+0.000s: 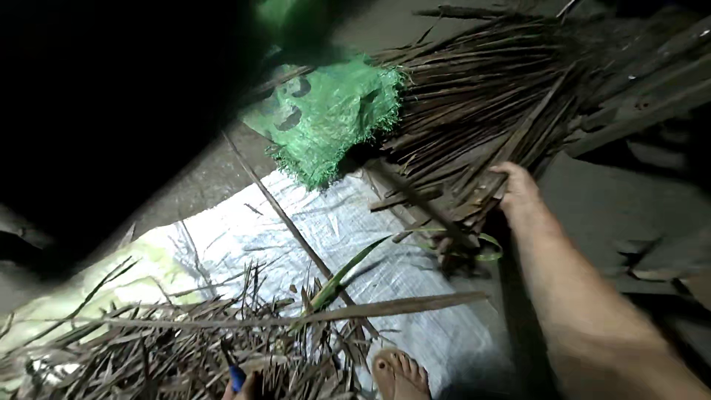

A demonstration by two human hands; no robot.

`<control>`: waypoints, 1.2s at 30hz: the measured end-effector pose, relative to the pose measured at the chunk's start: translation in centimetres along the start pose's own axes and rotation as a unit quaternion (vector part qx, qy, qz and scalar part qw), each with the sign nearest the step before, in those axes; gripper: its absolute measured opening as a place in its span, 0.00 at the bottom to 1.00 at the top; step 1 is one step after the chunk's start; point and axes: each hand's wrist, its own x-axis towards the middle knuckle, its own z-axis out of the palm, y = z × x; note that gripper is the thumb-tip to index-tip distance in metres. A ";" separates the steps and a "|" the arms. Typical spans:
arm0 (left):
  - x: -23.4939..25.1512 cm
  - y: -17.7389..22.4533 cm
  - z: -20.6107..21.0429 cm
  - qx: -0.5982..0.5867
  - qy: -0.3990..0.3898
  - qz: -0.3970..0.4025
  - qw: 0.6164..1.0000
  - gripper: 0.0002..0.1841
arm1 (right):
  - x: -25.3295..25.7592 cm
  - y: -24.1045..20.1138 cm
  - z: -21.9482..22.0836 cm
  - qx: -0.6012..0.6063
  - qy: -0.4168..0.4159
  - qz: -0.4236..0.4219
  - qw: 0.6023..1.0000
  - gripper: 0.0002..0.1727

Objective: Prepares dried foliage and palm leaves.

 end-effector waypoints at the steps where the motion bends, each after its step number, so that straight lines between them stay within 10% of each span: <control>1: 1.5 -1.7 -0.6 -0.048 -0.019 0.063 0.997 0.10 | -2.4 -0.9 -1.4 0.016 -0.023 -0.030 0.999 0.19; 7: 6.8 -7.0 -5.6 -0.052 -0.117 0.178 0.976 0.14 | -17.1 -0.3 -6.2 0.043 -0.182 -0.171 0.967 0.11; 12: 7.1 -7.3 -9.1 0.033 -0.180 0.195 0.964 0.13 | -17.9 4.9 -16.4 -0.016 -0.325 -0.243 0.914 0.10; 18: 7.8 -6.0 -14.0 0.057 -0.173 0.280 0.943 0.15 | -36.4 5.4 -8.3 -0.103 -0.296 -0.161 0.936 0.31; 30: 0.9 -15.0 -30.0 -0.011 -0.091 0.344 0.934 0.12 | -45.0 9.7 -6.4 -0.254 -0.361 -0.112 0.890 0.59; 36: -8.4 -21.4 -33.6 -0.060 -0.086 0.503 0.858 0.13 | -49.1 6.5 -9.3 -0.259 -0.416 -0.083 0.868 0.63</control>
